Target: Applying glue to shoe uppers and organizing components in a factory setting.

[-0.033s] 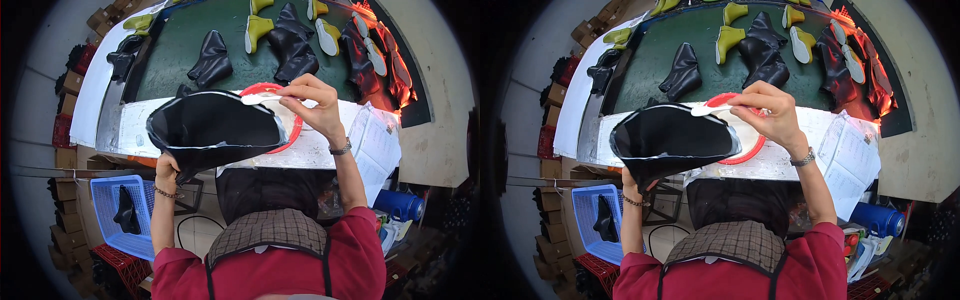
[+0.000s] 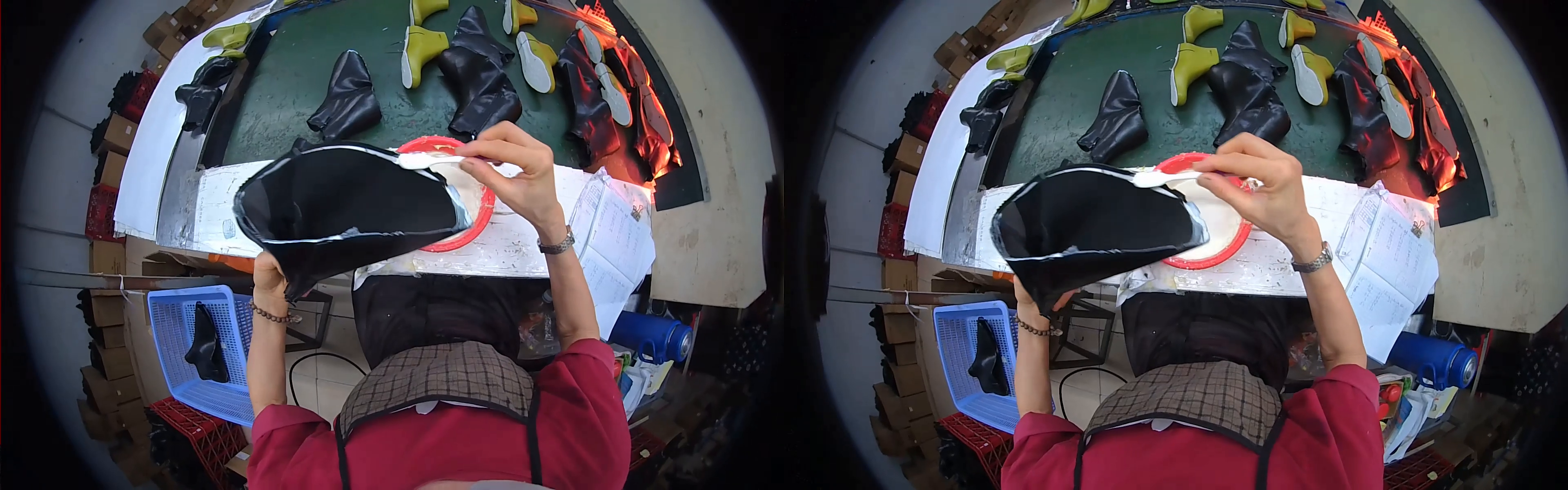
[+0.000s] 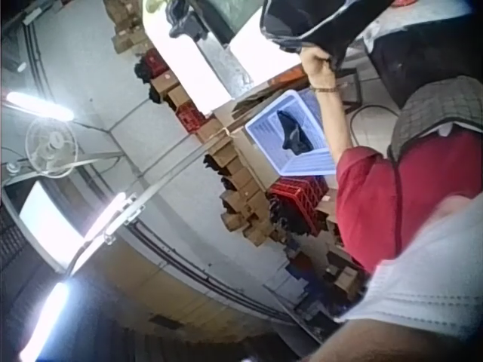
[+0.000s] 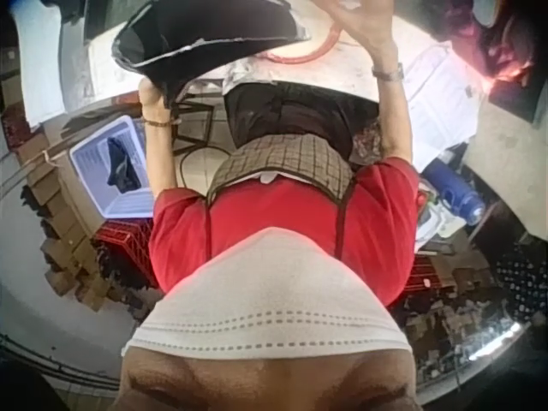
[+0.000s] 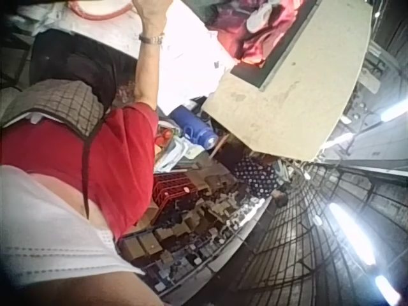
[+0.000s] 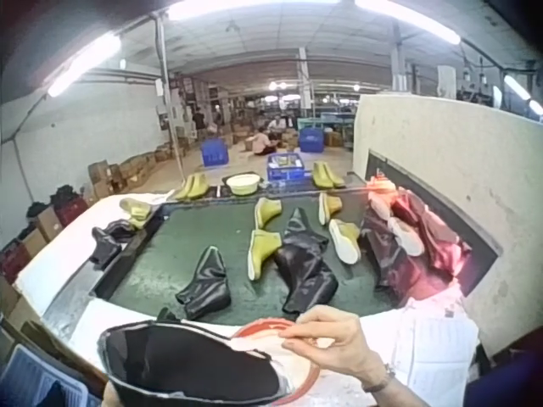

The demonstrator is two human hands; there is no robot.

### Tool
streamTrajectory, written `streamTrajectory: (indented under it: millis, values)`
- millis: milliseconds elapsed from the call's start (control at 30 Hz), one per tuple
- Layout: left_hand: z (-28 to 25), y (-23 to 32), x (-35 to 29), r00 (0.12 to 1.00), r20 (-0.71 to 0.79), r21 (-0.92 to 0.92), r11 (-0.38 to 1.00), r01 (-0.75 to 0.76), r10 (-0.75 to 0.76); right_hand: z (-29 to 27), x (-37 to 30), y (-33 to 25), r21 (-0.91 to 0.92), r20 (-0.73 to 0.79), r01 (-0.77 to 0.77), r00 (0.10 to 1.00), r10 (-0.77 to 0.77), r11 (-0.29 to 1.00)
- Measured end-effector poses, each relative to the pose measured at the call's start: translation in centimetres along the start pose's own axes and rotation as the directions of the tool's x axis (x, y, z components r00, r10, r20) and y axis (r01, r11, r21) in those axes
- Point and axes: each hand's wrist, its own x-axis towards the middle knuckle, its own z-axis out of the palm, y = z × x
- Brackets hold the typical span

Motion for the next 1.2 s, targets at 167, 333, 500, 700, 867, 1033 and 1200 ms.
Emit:
streamTrajectory:
  millis: [167,333,500,700,867,1033,1200]
  values:
    - [2.4,0.5,-0.4,0.994,0.079,-0.087,0.993,-0.074,0.081,-1.2,-3.0,0.2,-0.018,-0.057,-0.131,0.990,0.130,0.991]
    - [2.3,-0.8,0.2,0.975,-0.195,0.051,0.993,-0.102,0.110,-0.5,-0.8,-0.7,-0.005,-0.011,-0.085,0.996,0.085,0.996]
    - [0.5,-1.8,0.9,0.997,-0.013,0.172,0.982,0.072,-0.071,0.6,2.1,-1.1,0.090,0.077,0.025,0.996,-0.032,0.996]
    - [3.6,-1.7,0.5,0.979,-0.099,0.390,0.899,0.201,-0.175,0.3,2.7,-0.9,0.069,0.158,0.033,0.987,-0.043,0.997]
    - [7.1,-1.5,0.5,0.949,0.003,0.361,0.885,0.294,-0.316,-0.5,3.1,-1.2,0.051,0.241,-0.049,0.970,0.035,0.997]
    - [4.9,-1.7,0.3,0.993,-0.026,0.349,0.930,0.118,-0.116,-0.6,3.0,-1.5,0.072,0.171,0.014,0.985,-0.026,0.997]
    - [5.4,-1.5,0.1,0.964,-0.264,0.191,0.980,0.048,0.004,-2.0,-0.3,-1.1,0.011,0.117,-0.109,0.987,0.107,0.994]
